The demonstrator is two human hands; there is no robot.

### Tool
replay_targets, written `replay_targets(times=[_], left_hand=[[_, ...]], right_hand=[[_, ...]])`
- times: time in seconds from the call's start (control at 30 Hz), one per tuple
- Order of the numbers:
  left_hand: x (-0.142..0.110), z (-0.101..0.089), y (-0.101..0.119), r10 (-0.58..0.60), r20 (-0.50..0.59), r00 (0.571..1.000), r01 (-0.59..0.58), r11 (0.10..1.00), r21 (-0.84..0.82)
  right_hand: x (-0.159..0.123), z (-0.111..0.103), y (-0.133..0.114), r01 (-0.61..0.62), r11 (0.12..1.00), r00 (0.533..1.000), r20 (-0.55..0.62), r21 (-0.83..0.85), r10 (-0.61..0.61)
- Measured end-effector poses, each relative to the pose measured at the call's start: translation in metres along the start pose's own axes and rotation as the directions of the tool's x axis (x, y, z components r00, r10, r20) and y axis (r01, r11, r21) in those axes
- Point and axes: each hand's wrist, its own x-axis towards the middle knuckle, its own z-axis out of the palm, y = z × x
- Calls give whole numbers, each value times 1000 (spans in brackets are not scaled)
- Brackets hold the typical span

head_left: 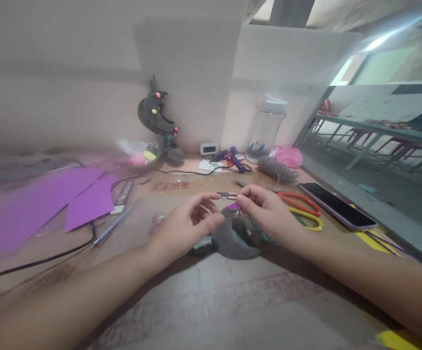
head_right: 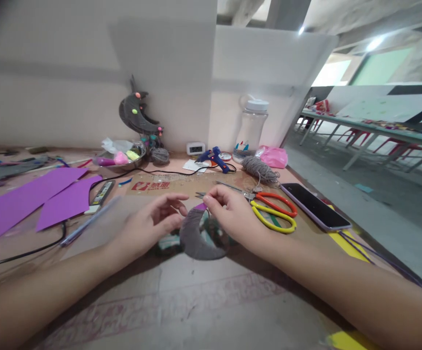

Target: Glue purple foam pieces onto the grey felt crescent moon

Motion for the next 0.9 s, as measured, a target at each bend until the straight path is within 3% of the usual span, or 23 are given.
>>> replay_targets(times=[0.2, 0.53, 0.9], left_hand=[[-5, 4, -2, 103, 72, 992, -116, 969, 218], [-5, 2, -1, 23, 66, 998, -33, 988, 152], [-5, 3, -2, 79, 71, 994, -91, 977, 191]], right_hand=[[-3, 7, 4, 35, 999, 999, -20, 42, -34], [-6, 6, 3, 70, 996, 997, -42, 49, -68], [-8, 5, 9, 94, 995, 995, 12, -17, -94]])
